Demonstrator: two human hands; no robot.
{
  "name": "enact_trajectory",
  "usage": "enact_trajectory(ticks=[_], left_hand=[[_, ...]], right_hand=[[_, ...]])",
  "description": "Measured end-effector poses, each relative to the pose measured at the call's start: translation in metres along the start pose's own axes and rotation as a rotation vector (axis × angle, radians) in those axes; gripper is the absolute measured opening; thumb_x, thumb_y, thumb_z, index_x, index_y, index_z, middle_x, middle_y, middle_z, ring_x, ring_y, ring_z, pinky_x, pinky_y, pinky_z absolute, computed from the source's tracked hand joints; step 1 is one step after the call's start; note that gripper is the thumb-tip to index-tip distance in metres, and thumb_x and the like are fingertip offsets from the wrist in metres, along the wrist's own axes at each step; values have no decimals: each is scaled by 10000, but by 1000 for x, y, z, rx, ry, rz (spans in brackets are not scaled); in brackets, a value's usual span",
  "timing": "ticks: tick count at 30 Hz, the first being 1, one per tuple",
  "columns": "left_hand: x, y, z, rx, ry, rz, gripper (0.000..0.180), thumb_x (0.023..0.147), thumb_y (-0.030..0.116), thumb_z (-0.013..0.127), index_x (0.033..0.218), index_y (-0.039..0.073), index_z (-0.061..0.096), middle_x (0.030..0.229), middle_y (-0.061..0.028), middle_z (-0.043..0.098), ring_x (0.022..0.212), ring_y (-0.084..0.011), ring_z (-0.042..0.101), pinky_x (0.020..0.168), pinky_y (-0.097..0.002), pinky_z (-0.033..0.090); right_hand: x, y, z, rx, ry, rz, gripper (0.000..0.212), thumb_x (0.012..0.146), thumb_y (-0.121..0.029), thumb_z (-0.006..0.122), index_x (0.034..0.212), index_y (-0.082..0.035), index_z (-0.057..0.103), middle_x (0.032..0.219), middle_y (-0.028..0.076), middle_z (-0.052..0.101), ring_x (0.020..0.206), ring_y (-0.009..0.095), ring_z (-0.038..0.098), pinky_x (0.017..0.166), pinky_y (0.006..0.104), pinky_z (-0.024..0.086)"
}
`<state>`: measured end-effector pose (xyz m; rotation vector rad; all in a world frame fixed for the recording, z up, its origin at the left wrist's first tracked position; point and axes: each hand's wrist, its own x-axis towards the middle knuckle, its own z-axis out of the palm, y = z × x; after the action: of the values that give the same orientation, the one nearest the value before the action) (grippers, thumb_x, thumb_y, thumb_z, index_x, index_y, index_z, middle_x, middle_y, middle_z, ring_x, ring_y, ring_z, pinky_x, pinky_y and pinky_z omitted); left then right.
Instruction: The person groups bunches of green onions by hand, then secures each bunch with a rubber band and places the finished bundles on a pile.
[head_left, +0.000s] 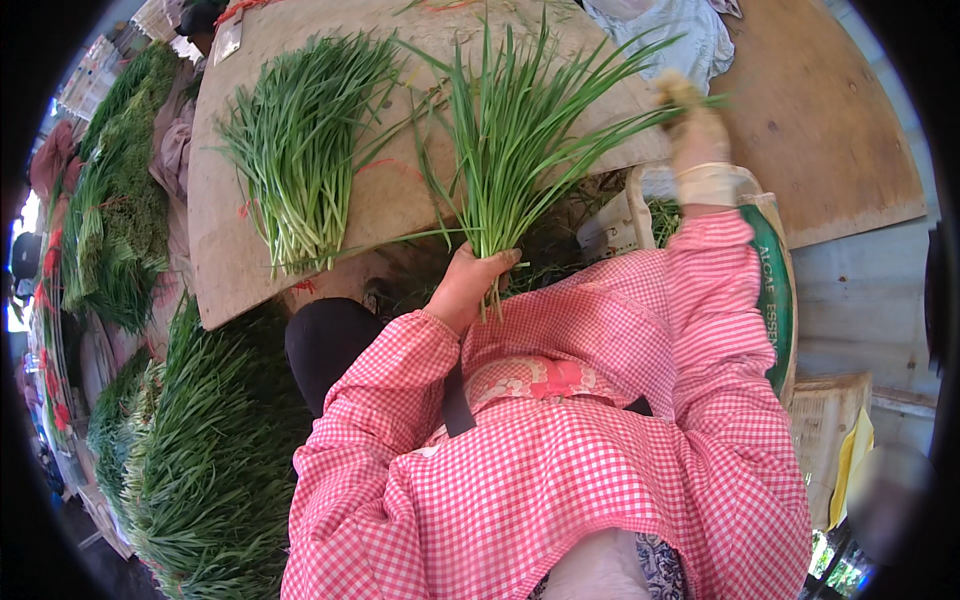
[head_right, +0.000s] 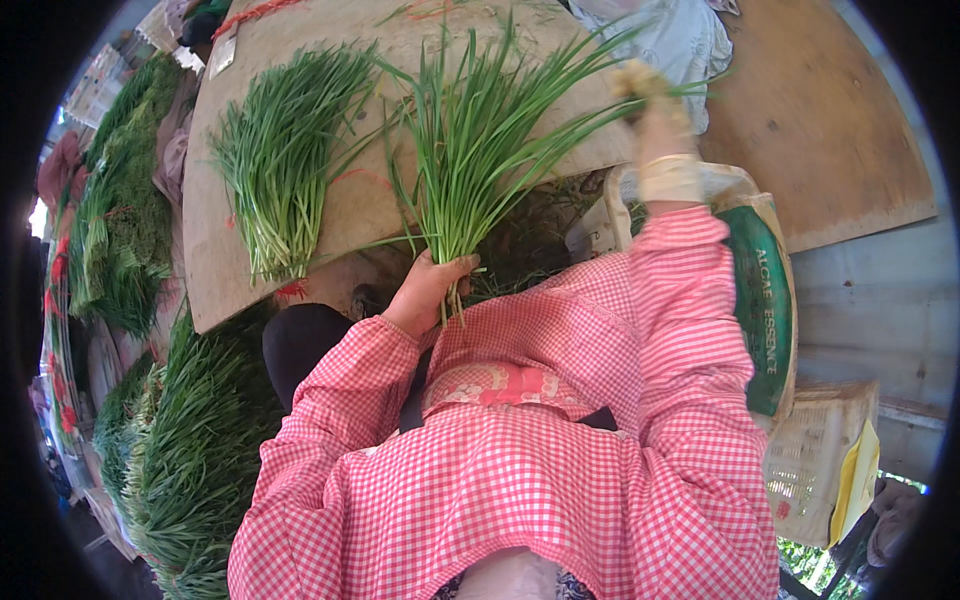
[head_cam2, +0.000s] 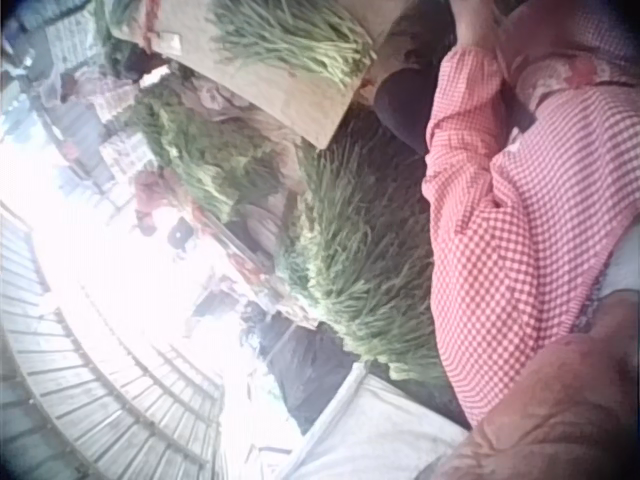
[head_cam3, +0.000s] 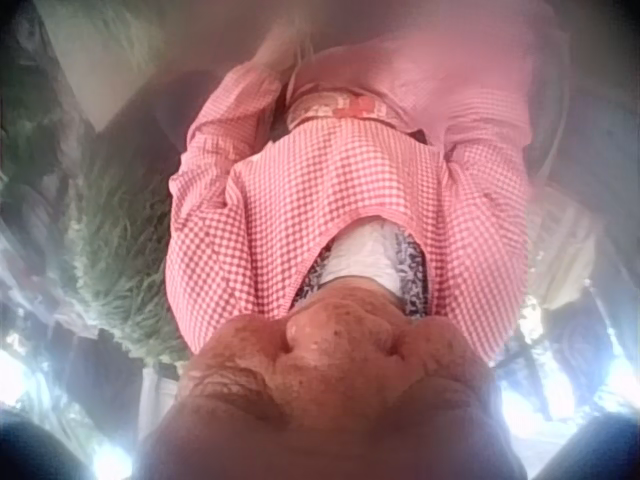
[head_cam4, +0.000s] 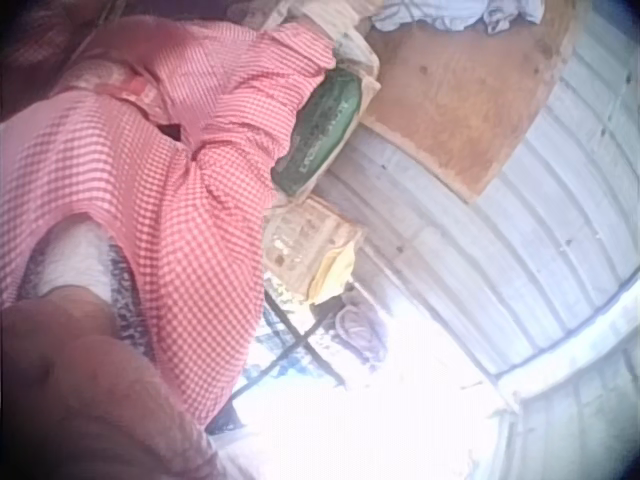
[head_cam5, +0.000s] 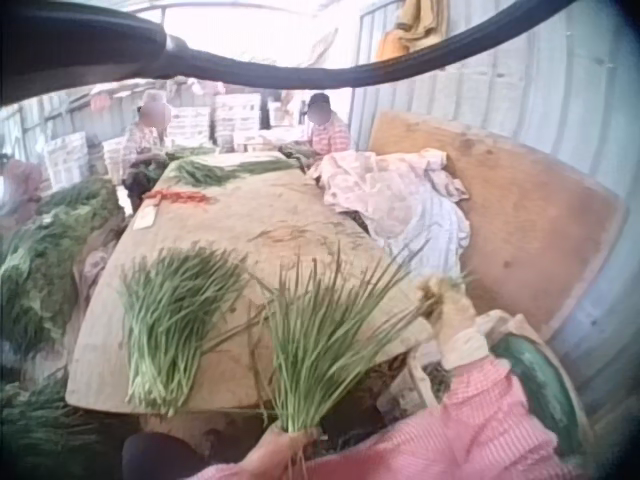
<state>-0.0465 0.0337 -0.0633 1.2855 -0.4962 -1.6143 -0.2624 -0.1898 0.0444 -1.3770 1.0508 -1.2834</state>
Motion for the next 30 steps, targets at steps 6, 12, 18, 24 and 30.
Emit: enact_trajectory(ticks=[6,12,18,24,30], left_hand=[[4,-3,3,-125,29,2,155,768,118,657,854,85,533,677,-3,540,486,-97,471,418,-243,377],[8,-14,9,73,145,144,200,745,75,655,903,52,536,722,-21,569,547,-108,510,491,-248,412],[18,-31,7,573,272,457,401,679,139,692,983,-42,505,874,-189,628,811,-290,628,685,-334,485],[5,-17,16,173,-5,306,355,742,138,649,1029,-21,514,906,-99,625,793,-168,606,656,-278,472],[2,-7,2,-433,-283,-119,263,832,139,591,1056,14,533,909,-95,621,782,-171,609,688,-280,517]], right_hand=[[4,-46,-60,-133,324,-256,292,908,-198,463,1160,-65,525,967,55,604,789,94,552,668,220,441],[-119,34,24,-330,-629,197,336,838,-300,587,1091,-84,538,895,29,586,769,108,545,668,244,475],[-154,123,95,-244,-648,111,490,747,-428,671,1018,-32,572,824,14,609,628,72,492,549,215,412],[-148,88,86,-84,-560,749,215,783,-281,649,863,-83,624,651,-31,548,513,67,436,449,225,356],[-150,76,75,200,-597,852,186,813,-259,612,757,-82,598,597,-7,511,506,83,455,463,220,356]])
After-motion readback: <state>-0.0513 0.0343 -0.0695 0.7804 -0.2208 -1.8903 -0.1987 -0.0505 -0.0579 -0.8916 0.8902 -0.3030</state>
